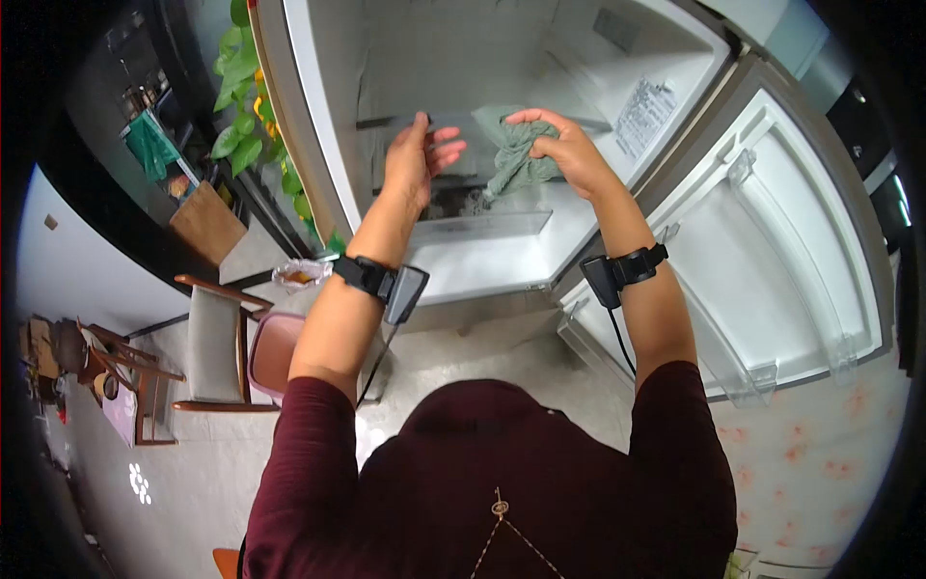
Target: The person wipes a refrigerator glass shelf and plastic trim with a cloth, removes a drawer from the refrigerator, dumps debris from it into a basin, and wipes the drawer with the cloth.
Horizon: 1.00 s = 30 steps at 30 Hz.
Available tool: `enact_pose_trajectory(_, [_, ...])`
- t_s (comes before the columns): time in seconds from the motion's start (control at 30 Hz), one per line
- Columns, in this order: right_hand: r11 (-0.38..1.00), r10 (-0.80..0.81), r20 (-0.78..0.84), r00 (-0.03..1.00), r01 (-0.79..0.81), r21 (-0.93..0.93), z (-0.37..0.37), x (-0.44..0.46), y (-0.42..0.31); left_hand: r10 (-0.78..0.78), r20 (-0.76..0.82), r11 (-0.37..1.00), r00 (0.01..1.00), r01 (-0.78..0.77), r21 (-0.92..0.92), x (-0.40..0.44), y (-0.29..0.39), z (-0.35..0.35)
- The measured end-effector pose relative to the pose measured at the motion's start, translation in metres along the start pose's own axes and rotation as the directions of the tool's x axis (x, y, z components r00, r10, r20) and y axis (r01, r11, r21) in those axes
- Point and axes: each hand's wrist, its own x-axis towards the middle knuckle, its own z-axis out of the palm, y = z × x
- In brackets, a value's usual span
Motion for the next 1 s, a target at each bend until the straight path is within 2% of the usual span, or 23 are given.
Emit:
enact_pose_trajectory(0.13, [0.995,0.092,0.08,0.993,-0.095,0.033,0.022,-0.018,0.048,0.002,0.022,0.995,1.0,-0.004,0.099,0.001,0.001,-0.008])
enact_pose_trajectory(0.23, [0.983,0.183,0.042,0.982,-0.184,0.002,0.03,-0.02,0.103,0.012,0.006,0.986,1.0,-0.013,0.166,-0.002,0.003,-0.005])
enact_pose_trajectory(0.3, [0.956,0.286,-0.118,0.951,-0.291,-0.027,0.036,-0.025,0.136,0.014,0.043,0.986,0.999,-0.021,0.168,-0.001,0.001,-0.008])
enact_pose_trajectory(0.47, [0.922,0.371,-0.203,0.906,-0.386,-0.038,0.041,-0.043,0.195,0.006,0.134,0.996,0.991,-0.018,0.091,-0.003,-0.026,-0.037])
enact_pose_trajectory(0.53, [0.899,0.389,-0.207,0.898,-0.419,-0.126,0.041,-0.049,0.22,-0.188,0.035,0.966,0.982,0.178,0.188,-0.008,-0.05,-0.058])
enact_pose_trajectory(0.57, [0.897,0.396,-0.209,0.894,-0.426,-0.121,0.042,-0.051,0.233,-0.197,0.035,0.964,0.98,0.187,0.19,-0.012,-0.063,-0.07])
enact_pose_trajectory(0.63, [0.845,0.446,-0.263,0.855,-0.499,-0.19,0.044,-0.053,0.251,-0.383,-0.106,0.882,0.918,0.397,0.254,-0.023,-0.089,-0.094])
enact_pose_trajectory(0.67, [0.844,0.45,-0.263,0.853,-0.503,-0.187,0.045,-0.054,0.251,-0.387,-0.108,0.88,0.916,0.402,0.254,-0.027,-0.103,-0.108])
enact_pose_trajectory(0.73, [0.855,0.43,-0.271,0.861,-0.485,-0.186,0.05,-0.055,0.253,-0.516,-0.158,0.814,0.842,0.54,0.215,-0.037,-0.122,-0.13])
enact_pose_trajectory(0.87, [0.882,0.383,-0.263,0.885,-0.435,-0.182,0.058,-0.042,0.262,-0.591,-0.223,0.739,0.776,0.631,0.236,-0.055,-0.132,-0.147])
enact_pose_trajectory(0.93, [0.84,0.529,-0.161,0.833,-0.541,-0.037,0.061,-0.034,0.246,-0.599,-0.226,0.722,0.768,0.641,0.261,-0.058,-0.134,-0.151])
enact_pose_trajectory(1.0, [0.841,0.524,-0.153,0.838,-0.537,-0.06,0.065,-0.023,0.257,-0.604,-0.229,0.708,0.763,0.646,0.286,-0.059,-0.136,-0.153])
